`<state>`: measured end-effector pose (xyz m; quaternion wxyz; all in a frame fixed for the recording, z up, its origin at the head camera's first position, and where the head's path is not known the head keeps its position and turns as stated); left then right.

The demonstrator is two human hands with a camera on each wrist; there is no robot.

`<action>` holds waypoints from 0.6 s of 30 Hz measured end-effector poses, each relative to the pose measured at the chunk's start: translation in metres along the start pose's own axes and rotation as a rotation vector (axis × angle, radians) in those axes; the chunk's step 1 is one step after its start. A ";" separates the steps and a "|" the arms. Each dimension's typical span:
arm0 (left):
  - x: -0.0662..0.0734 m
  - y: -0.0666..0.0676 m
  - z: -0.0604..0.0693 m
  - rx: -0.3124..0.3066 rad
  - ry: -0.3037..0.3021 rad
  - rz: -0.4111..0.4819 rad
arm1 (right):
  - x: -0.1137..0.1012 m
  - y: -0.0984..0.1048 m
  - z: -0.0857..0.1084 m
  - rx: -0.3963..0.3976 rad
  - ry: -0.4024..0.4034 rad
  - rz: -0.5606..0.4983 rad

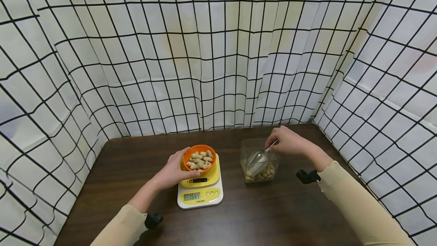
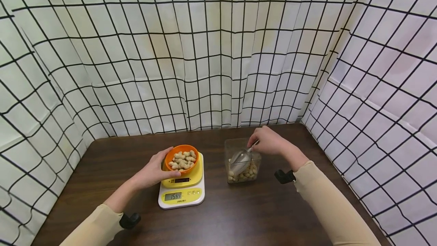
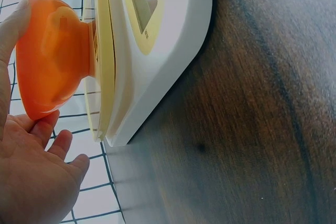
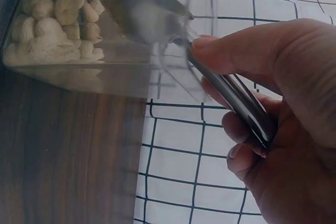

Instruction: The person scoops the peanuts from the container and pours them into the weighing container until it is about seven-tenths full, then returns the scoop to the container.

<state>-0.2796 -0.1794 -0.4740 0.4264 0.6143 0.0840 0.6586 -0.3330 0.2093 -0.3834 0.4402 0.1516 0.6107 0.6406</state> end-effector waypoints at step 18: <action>0.008 0.017 0.011 0.045 -0.023 -0.026 | 0.016 0.003 0.023 0.193 -0.043 -0.145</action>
Point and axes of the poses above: each hand's wrist, its own z-axis away from the middle knuckle, its own y-axis out of the back of the hand, x = y × z, the point moved 5 cm from there along -z, towards the middle knuckle, and after that the axes turned 13 degrees about -x, right-handed, at the moved point
